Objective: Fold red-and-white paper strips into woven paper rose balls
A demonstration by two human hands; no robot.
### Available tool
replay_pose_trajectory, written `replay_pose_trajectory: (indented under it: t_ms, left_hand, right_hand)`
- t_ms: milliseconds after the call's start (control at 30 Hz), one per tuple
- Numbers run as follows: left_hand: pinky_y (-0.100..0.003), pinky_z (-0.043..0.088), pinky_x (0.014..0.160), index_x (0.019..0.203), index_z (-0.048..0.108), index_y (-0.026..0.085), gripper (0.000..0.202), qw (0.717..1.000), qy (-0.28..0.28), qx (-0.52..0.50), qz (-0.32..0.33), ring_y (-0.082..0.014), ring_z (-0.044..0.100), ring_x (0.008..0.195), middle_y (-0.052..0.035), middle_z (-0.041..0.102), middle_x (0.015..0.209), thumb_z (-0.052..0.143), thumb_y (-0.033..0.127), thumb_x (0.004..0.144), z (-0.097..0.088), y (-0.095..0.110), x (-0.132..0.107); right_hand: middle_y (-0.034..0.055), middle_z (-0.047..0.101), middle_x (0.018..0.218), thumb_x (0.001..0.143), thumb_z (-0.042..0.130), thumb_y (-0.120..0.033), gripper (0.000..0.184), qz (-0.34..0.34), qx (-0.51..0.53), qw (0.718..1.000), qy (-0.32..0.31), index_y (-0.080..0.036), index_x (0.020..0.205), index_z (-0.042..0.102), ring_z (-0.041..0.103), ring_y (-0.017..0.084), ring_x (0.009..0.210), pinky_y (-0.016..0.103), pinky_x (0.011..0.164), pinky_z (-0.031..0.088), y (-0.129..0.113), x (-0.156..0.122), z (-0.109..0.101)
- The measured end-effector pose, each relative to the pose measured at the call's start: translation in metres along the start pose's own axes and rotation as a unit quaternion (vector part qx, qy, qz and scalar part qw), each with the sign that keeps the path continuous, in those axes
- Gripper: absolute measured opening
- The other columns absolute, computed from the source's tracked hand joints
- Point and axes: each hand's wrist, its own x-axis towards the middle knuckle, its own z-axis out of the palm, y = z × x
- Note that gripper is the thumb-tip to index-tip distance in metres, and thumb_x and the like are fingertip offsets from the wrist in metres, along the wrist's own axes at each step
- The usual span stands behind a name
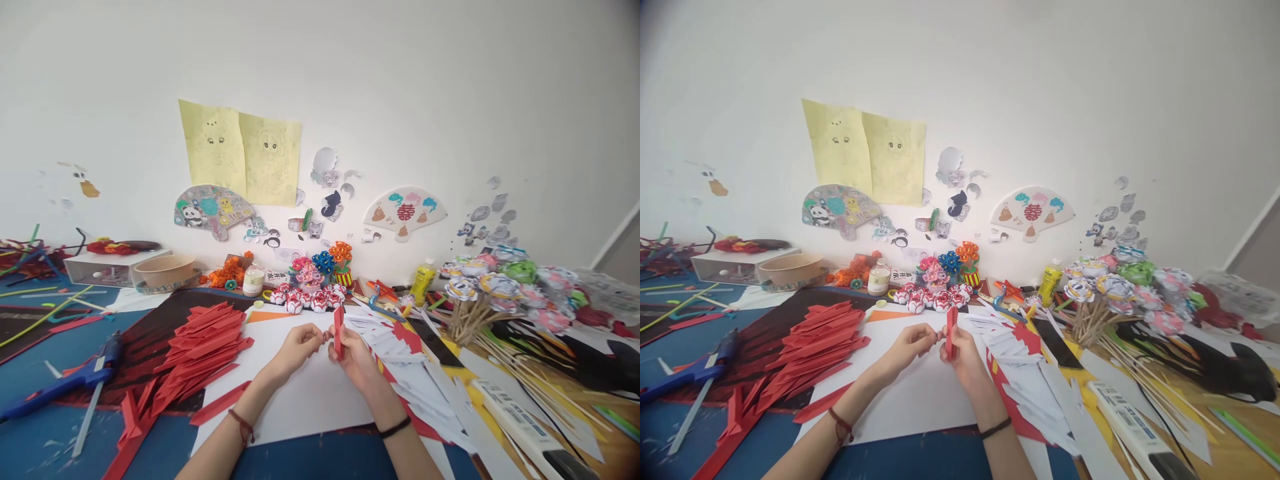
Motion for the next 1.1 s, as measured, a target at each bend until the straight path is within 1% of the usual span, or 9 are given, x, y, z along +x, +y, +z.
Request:
replay_pose_trajectory:
  t_ms: [167, 267, 333, 433, 533, 600, 667, 800, 1100]
  left_hand:
    - [-0.022, 0.027, 0.052, 0.066, 0.052, 0.016, 0.029, 1.0, -0.008, 0.004, -0.003, -0.0085, 0.038, 0.053, 0.0049, 0.046, 0.056, 0.06, 0.042, 0.075, -0.001, 0.001, -0.002]
    - [-0.021, 0.026, 0.051, 0.067, 0.053, 0.016, 0.028, 1.0, -0.002, 0.005, 0.0, -0.0085, 0.038, 0.053, 0.0047, 0.047, 0.057, 0.06, 0.042, 0.075, -0.001, 0.004, -0.005]
    - [-0.021, 0.026, 0.051, 0.069, 0.056, 0.015, 0.029, 1.0, 0.016, 0.012, 0.005, -0.0087, 0.039, 0.052, 0.0043, 0.048, 0.057, 0.06, 0.043, 0.075, -0.001, 0.005, -0.005]
    - [-0.022, 0.028, 0.052, 0.07, 0.057, 0.015, 0.032, 0.998, 0.051, 0.028, 0.026, -0.0098, 0.043, 0.054, 0.0026, 0.051, 0.059, 0.062, 0.046, 0.074, -0.001, 0.005, -0.005]
    - [-0.022, 0.03, 0.054, 0.068, 0.057, 0.015, 0.033, 0.996, 0.066, 0.044, 0.043, -0.0104, 0.044, 0.055, 0.0021, 0.052, 0.06, 0.063, 0.047, 0.074, -0.002, 0.003, -0.004]
    - [-0.022, 0.03, 0.054, 0.068, 0.057, 0.015, 0.033, 0.995, 0.071, 0.052, 0.046, -0.0104, 0.044, 0.054, 0.0023, 0.052, 0.059, 0.063, 0.046, 0.074, -0.003, 0.0, -0.003]
    - [-0.022, 0.03, 0.054, 0.068, 0.057, 0.015, 0.031, 0.995, 0.075, 0.055, 0.045, -0.0104, 0.044, 0.054, 0.0025, 0.052, 0.058, 0.063, 0.044, 0.074, -0.003, -0.003, -0.002]
    - [-0.022, 0.031, 0.054, 0.068, 0.058, 0.014, 0.028, 0.995, 0.073, 0.049, 0.04, -0.0103, 0.045, 0.055, 0.0024, 0.053, 0.059, 0.064, 0.041, 0.074, -0.002, -0.004, -0.001]
    - [-0.021, 0.025, 0.051, 0.071, 0.059, 0.014, 0.028, 0.999, 0.04, 0.005, 0.002, -0.0083, 0.037, 0.053, 0.0047, 0.046, 0.057, 0.063, 0.042, 0.074, 0.001, -0.003, -0.003]
  right_hand:
    - [0.0047, 0.063, 0.086, 0.075, 0.071, -0.047, 0.033, -0.022, -0.004, 1.0, 0.006, -0.015, 0.079, 0.063, 0.047, 0.008, 0.047, 0.026, 0.049, 0.031, -0.003, -0.002, 0.004]
    - [0.0065, 0.064, 0.089, 0.075, 0.071, -0.049, 0.035, -0.027, -0.013, 0.999, 0.01, -0.015, 0.079, 0.062, 0.047, 0.008, 0.047, 0.026, 0.05, 0.032, -0.005, -0.004, 0.007]
    - [0.0067, 0.065, 0.088, 0.075, 0.071, -0.049, 0.035, -0.035, -0.016, 0.999, 0.014, -0.015, 0.079, 0.062, 0.046, 0.008, 0.047, 0.026, 0.049, 0.032, -0.006, -0.005, 0.008]
    - [0.0047, 0.064, 0.078, 0.076, 0.07, -0.05, 0.036, -0.049, -0.027, 0.998, 0.023, -0.015, 0.08, 0.063, 0.045, 0.009, 0.046, 0.026, 0.049, 0.031, -0.005, -0.006, 0.007]
    - [-0.0009, 0.054, 0.055, 0.078, 0.067, -0.054, 0.039, -0.048, -0.047, 0.997, 0.025, -0.015, 0.08, 0.064, 0.044, 0.012, 0.045, 0.027, 0.05, 0.031, -0.002, -0.004, 0.004]
    - [-0.003, 0.049, 0.049, 0.078, 0.066, -0.055, 0.04, -0.043, -0.048, 0.998, 0.022, -0.015, 0.08, 0.064, 0.043, 0.012, 0.045, 0.026, 0.049, 0.031, 0.0, -0.003, 0.001]
    - [-0.0016, 0.053, 0.054, 0.076, 0.068, -0.054, 0.039, -0.041, -0.039, 0.998, 0.022, -0.015, 0.079, 0.064, 0.043, 0.011, 0.044, 0.026, 0.049, 0.031, 0.002, -0.001, 0.0]
    - [0.0028, 0.061, 0.074, 0.074, 0.072, -0.051, 0.038, -0.027, -0.004, 0.999, 0.025, -0.015, 0.078, 0.062, 0.045, 0.008, 0.044, 0.025, 0.047, 0.031, 0.003, 0.0, 0.0]
    - [0.0017, 0.06, 0.076, 0.076, 0.072, -0.035, 0.023, -0.025, 0.01, 0.999, 0.039, -0.014, 0.077, 0.063, 0.046, 0.007, 0.043, 0.023, 0.045, 0.033, 0.007, 0.001, -0.005]
